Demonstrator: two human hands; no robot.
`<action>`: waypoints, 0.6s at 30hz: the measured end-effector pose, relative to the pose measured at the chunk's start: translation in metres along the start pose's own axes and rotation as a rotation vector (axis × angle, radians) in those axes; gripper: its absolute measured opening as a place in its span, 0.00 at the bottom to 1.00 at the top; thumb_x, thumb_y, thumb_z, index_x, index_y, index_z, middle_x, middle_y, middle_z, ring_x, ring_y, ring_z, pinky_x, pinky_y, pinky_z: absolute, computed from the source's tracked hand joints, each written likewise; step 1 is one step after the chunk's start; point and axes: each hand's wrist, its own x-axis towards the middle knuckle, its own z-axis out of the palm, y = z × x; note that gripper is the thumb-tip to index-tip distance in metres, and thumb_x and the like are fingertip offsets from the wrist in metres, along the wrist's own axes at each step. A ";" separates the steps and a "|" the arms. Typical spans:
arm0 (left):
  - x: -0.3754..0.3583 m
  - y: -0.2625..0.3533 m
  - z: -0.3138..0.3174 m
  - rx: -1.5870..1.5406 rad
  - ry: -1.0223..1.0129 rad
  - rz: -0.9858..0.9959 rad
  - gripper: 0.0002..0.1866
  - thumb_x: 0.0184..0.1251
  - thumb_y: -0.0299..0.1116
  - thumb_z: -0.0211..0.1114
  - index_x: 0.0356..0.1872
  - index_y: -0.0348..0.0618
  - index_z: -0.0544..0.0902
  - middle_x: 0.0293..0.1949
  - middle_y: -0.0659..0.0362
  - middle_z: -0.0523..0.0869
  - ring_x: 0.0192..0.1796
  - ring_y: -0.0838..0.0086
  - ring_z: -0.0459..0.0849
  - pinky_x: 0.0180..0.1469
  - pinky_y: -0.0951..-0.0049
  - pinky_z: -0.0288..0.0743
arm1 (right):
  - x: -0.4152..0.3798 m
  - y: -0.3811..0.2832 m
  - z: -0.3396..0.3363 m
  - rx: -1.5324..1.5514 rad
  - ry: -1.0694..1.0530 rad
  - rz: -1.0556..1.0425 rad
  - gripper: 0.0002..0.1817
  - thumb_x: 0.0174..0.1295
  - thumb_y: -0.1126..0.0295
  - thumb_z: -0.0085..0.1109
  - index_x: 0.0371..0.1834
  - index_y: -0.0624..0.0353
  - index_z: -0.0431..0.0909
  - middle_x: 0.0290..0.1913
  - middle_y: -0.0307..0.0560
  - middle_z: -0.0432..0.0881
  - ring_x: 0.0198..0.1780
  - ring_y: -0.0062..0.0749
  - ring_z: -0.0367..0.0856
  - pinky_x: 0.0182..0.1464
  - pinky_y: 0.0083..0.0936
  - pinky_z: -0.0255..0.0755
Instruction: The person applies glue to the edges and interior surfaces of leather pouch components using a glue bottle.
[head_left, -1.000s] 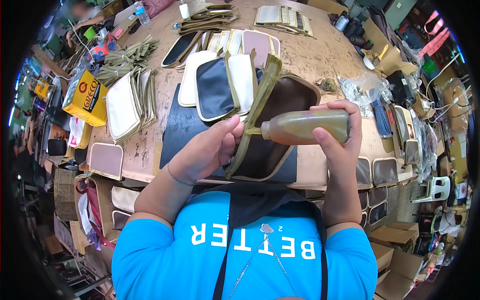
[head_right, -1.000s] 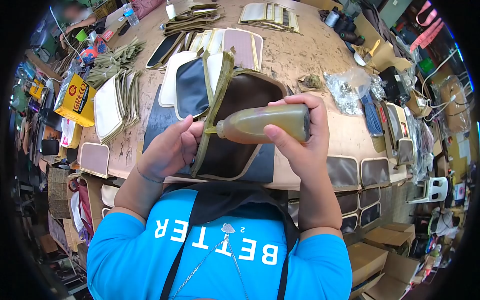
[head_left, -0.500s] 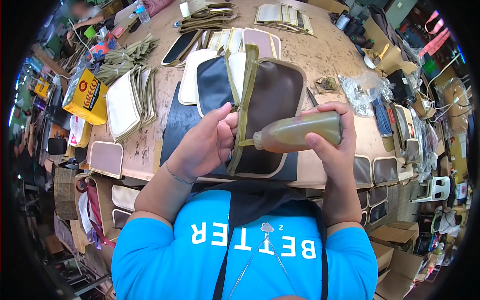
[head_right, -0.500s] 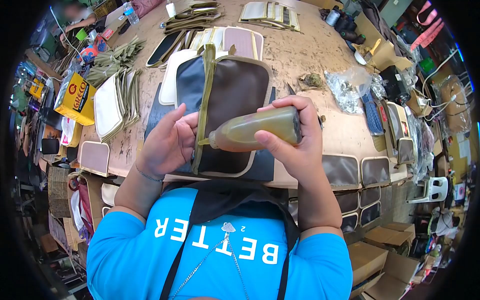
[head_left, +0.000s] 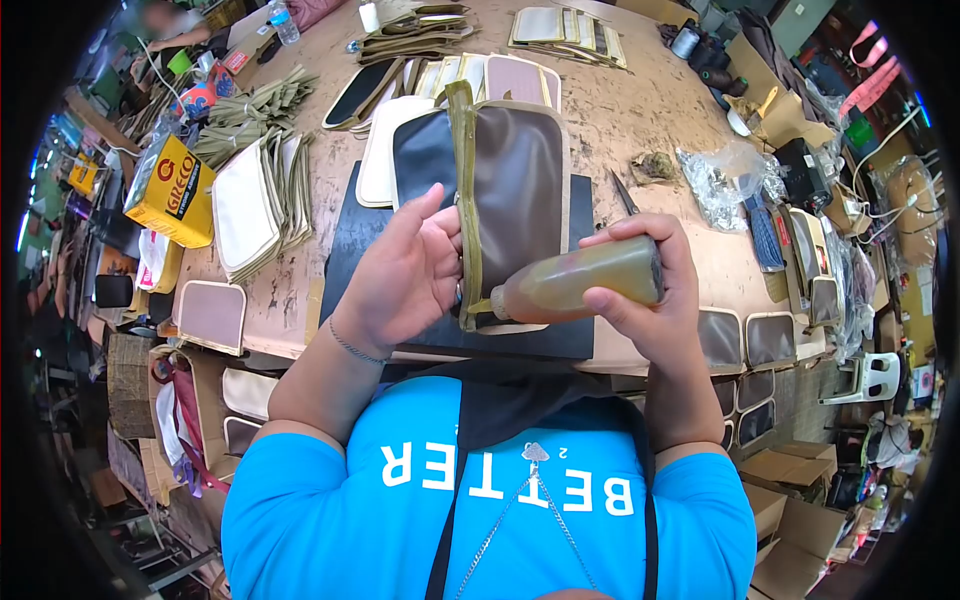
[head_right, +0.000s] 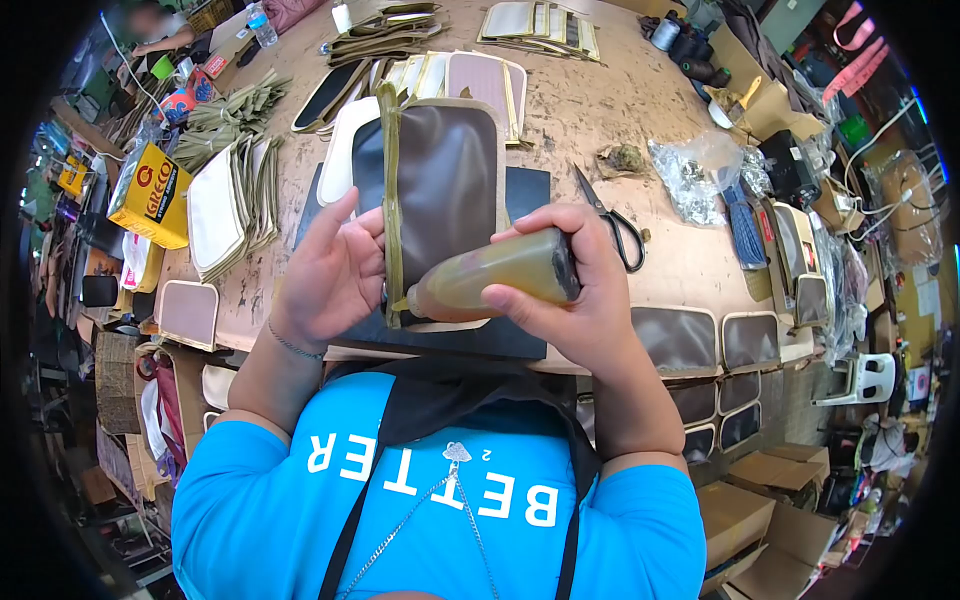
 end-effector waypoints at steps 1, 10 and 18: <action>0.000 0.000 -0.001 -0.003 0.004 0.001 0.37 0.78 0.58 0.37 0.71 0.32 0.62 0.63 0.46 0.77 0.64 0.62 0.79 0.67 0.61 0.71 | 0.000 -0.001 0.001 0.013 -0.012 0.005 0.29 0.50 0.73 0.77 0.53 0.59 0.71 0.47 0.47 0.80 0.50 0.28 0.81 0.54 0.25 0.74; 0.002 -0.001 -0.007 -0.022 0.001 0.022 0.37 0.78 0.58 0.37 0.71 0.33 0.63 0.62 0.46 0.78 0.63 0.63 0.79 0.67 0.61 0.71 | 0.000 -0.004 -0.001 -0.096 -0.152 -0.049 0.31 0.49 0.72 0.78 0.54 0.60 0.68 0.48 0.50 0.80 0.52 0.31 0.80 0.55 0.29 0.75; -0.001 -0.008 -0.009 0.209 0.131 0.167 0.27 0.77 0.46 0.48 0.66 0.36 0.69 0.56 0.51 0.82 0.58 0.69 0.81 0.61 0.67 0.74 | 0.005 -0.005 -0.019 0.180 0.111 -0.048 0.31 0.54 0.67 0.74 0.57 0.61 0.67 0.51 0.54 0.80 0.53 0.34 0.80 0.57 0.29 0.74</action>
